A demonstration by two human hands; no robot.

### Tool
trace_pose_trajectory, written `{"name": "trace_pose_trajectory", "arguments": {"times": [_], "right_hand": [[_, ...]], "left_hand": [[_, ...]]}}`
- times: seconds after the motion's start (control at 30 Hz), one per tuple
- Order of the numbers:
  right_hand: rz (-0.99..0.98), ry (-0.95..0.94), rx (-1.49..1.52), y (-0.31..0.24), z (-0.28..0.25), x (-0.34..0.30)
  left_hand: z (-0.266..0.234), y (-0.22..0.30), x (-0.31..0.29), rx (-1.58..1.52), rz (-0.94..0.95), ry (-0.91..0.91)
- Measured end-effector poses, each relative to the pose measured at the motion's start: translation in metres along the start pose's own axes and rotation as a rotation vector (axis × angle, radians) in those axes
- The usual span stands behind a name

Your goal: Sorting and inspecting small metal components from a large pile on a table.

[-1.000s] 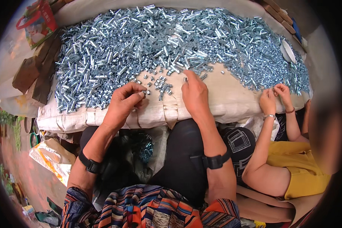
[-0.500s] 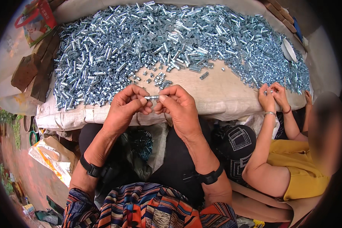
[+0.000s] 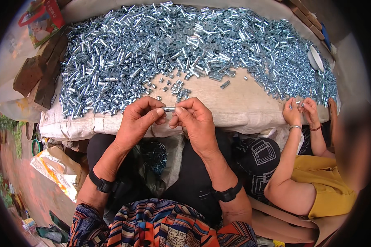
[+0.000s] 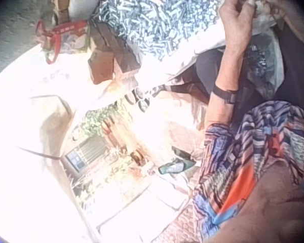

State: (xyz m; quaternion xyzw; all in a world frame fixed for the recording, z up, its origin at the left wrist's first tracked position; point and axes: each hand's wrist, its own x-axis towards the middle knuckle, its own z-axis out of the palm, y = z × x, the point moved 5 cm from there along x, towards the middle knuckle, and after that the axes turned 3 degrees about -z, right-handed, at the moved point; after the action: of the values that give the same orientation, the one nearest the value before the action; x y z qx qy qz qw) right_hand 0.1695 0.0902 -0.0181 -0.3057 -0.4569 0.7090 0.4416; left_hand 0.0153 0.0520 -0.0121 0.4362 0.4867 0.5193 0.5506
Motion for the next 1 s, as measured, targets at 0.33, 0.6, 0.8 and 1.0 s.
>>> {"name": "trace_pose_trajectory", "arguments": {"times": [0.33, 0.6, 0.8, 1.0], "right_hand": [[-0.445, -0.067, -1.100, 0.004, 0.027, 0.008], [-0.461, -0.106, -1.238, 0.008, 0.036, 0.016], [-0.135, -0.164, -0.755, -0.002, 0.014, 0.007], [-0.323, 0.436, -1.091, -0.041, -0.084, 0.046]], "left_hand": [[-0.002, 0.000, 0.000, 0.994, 0.373, 0.204], [-0.018, 0.003, 0.013, 1.003, 0.360, 0.300], [-0.017, -0.005, 0.025, 1.218, 0.308, 0.276], [-0.007, -0.003, 0.027, 1.210, 0.304, 0.277]]}}
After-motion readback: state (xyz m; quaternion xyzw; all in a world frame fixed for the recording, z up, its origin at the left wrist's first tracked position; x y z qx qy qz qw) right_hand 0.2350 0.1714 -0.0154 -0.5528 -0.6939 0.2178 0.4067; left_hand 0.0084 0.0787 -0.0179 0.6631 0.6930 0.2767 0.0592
